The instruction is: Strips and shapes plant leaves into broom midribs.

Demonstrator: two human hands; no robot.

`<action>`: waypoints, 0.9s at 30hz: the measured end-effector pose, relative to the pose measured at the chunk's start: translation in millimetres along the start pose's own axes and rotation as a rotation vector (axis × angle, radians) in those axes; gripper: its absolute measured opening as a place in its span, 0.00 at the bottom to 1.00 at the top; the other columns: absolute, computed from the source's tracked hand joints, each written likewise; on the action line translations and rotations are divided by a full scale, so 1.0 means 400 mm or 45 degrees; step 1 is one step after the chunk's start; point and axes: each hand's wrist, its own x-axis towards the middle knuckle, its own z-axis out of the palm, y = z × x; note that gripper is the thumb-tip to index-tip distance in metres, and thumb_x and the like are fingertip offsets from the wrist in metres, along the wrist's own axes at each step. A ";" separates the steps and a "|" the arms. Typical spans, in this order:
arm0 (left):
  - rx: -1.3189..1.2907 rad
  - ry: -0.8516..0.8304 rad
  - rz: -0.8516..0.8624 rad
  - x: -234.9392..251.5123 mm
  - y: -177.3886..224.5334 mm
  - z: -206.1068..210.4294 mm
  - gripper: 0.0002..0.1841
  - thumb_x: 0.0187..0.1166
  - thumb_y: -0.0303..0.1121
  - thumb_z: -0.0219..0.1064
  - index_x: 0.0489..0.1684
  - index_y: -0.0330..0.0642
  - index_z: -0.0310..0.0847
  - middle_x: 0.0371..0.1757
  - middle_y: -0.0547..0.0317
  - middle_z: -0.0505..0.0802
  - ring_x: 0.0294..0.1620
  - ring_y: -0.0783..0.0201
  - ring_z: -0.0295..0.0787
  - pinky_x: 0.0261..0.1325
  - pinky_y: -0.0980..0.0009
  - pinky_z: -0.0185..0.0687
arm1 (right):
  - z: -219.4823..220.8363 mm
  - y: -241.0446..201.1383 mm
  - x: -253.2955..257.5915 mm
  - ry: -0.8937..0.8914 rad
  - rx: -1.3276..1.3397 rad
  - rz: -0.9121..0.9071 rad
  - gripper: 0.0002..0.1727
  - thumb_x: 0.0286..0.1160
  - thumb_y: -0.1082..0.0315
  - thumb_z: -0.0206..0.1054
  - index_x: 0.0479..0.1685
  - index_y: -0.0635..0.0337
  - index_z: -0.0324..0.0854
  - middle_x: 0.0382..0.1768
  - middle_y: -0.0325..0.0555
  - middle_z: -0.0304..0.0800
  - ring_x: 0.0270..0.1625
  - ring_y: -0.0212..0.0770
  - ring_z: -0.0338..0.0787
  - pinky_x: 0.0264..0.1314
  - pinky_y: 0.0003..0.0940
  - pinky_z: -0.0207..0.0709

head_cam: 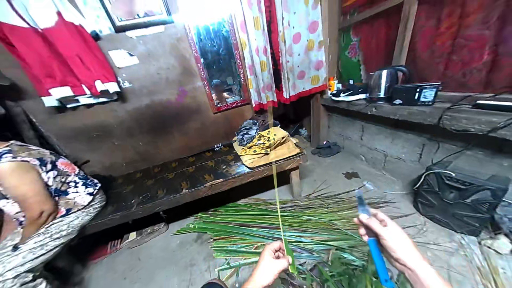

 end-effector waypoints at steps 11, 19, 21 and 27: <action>-0.370 0.453 -0.075 -0.084 0.022 0.262 0.08 0.77 0.19 0.70 0.48 0.25 0.86 0.33 0.48 0.96 0.31 0.62 0.94 0.42 0.66 0.93 | 0.105 0.175 -0.175 -0.749 -0.637 0.134 0.15 0.65 0.62 0.79 0.46 0.59 0.86 0.27 0.41 0.89 0.22 0.35 0.86 0.28 0.33 0.83; -0.572 0.579 0.012 -0.102 0.087 0.201 0.25 0.88 0.29 0.59 0.82 0.33 0.63 0.52 0.43 0.91 0.37 0.56 0.93 0.41 0.62 0.93 | 0.069 0.191 -0.146 -0.563 -0.615 -0.093 0.08 0.65 0.64 0.77 0.33 0.60 0.88 0.21 0.38 0.87 0.20 0.31 0.83 0.24 0.30 0.80; -0.656 0.736 0.088 -0.102 0.115 0.144 0.20 0.91 0.31 0.55 0.79 0.34 0.63 0.53 0.43 0.90 0.37 0.56 0.93 0.42 0.62 0.93 | 0.067 0.186 -0.142 -0.560 -0.636 -0.112 0.08 0.66 0.65 0.76 0.33 0.60 0.87 0.22 0.38 0.86 0.20 0.31 0.83 0.25 0.30 0.81; -0.518 1.070 0.304 -0.110 0.188 -0.020 0.08 0.89 0.24 0.57 0.54 0.28 0.77 0.40 0.44 0.92 0.30 0.59 0.92 0.37 0.67 0.92 | 0.075 0.158 -0.146 -0.557 -0.549 -0.072 0.06 0.67 0.68 0.75 0.34 0.61 0.86 0.21 0.39 0.87 0.20 0.32 0.85 0.24 0.29 0.83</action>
